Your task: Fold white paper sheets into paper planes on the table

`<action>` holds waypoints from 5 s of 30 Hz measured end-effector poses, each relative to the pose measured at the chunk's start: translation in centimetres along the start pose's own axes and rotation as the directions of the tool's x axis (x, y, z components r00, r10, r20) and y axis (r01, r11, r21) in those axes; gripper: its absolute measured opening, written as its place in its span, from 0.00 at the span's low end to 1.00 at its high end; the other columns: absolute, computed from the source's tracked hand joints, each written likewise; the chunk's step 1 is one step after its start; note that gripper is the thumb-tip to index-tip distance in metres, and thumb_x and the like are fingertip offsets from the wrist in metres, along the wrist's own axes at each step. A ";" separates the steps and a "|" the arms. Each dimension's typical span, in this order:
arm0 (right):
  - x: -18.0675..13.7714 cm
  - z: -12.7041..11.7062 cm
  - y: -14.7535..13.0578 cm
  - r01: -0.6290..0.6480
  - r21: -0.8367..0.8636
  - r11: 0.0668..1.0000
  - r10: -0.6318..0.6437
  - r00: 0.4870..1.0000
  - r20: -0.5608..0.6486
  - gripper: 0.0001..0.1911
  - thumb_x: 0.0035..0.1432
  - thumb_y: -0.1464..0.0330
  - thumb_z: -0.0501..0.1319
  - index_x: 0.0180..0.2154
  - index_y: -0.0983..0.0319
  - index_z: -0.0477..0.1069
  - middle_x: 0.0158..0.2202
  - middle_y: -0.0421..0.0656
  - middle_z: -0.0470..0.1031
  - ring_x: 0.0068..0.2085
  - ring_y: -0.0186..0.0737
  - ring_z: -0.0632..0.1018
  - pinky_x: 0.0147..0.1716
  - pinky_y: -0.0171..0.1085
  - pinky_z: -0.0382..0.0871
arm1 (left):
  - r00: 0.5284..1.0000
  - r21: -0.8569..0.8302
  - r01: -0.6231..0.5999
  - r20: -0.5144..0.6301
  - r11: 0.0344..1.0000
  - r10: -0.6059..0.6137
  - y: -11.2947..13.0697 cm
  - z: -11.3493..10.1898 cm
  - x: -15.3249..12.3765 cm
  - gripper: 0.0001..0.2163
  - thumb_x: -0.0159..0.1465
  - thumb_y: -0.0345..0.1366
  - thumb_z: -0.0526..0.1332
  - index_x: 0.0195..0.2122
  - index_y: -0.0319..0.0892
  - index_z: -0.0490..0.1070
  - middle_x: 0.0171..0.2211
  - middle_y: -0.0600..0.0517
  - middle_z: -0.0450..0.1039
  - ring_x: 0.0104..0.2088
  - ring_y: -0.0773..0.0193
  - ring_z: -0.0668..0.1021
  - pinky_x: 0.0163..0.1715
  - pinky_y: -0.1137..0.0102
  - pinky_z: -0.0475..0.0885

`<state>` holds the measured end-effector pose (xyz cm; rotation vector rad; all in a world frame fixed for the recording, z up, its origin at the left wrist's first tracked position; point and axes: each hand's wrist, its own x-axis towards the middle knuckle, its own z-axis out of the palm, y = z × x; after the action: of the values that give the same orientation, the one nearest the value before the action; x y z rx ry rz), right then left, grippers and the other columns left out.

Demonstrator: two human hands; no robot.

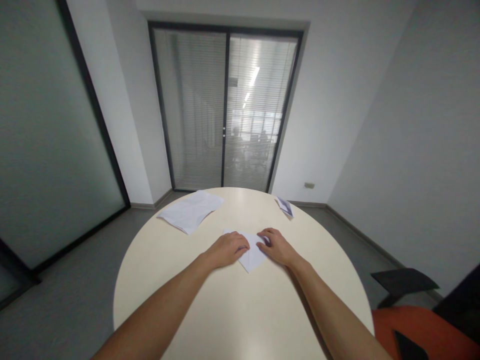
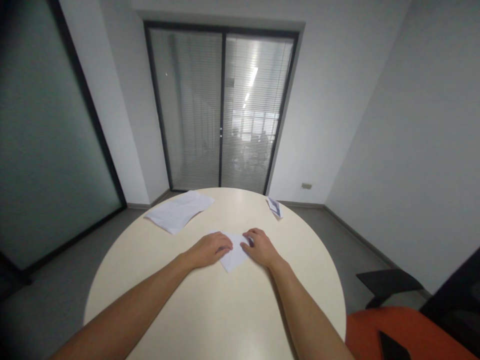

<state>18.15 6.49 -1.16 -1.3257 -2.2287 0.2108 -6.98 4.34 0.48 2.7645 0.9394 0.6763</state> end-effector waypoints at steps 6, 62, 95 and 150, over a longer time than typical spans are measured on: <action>-0.2 0.0 -0.3 0.027 0.011 1.000 -0.027 0.999 0.024 0.22 0.58 0.60 0.63 0.51 0.65 0.76 0.53 0.54 0.75 0.54 0.53 0.74 0.58 0.49 0.65 | 0.975 0.134 0.210 -0.104 0.969 -0.197 -1.6 1.0 -0.5 0.18 0.67 0.41 0.60 0.56 0.42 0.70 0.62 0.44 0.67 0.62 0.51 0.67 0.62 0.57 0.61; -0.1 -1.3 -3.2 0.227 -0.031 0.973 -0.225 0.972 0.064 0.18 0.63 0.74 0.56 0.50 0.55 0.78 0.43 0.45 0.80 0.46 0.44 0.75 0.48 0.41 0.70 | 0.976 0.222 0.216 -0.086 0.951 -0.202 -0.5 -0.3 0.0 0.11 0.65 0.29 0.57 0.47 0.46 0.72 0.45 0.49 0.75 0.48 0.55 0.74 0.49 0.61 0.68; -0.1 -1.4 -3.8 0.238 -0.034 0.971 -0.231 0.962 0.143 0.15 0.64 0.67 0.58 0.48 0.56 0.80 0.47 0.46 0.80 0.49 0.45 0.76 0.51 0.42 0.70 | 0.981 0.209 0.192 -0.019 0.959 -0.192 -0.5 -0.2 -0.1 0.14 0.65 0.28 0.56 0.45 0.47 0.79 0.44 0.49 0.78 0.47 0.56 0.77 0.47 0.62 0.72; -0.4 -0.6 -3.2 0.318 -0.012 0.948 -0.315 0.944 0.098 0.20 0.65 0.63 0.59 0.56 0.60 0.73 0.55 0.49 0.77 0.56 0.50 0.75 0.58 0.49 0.66 | 0.994 0.126 0.114 -0.020 0.986 -0.112 -0.1 0.1 -0.7 0.21 0.67 0.42 0.57 0.58 0.39 0.71 0.58 0.44 0.73 0.60 0.52 0.72 0.62 0.59 0.64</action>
<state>16.12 4.47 0.45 -0.9676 -2.4949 0.1265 -7.47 4.06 0.10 2.7909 1.1704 0.6389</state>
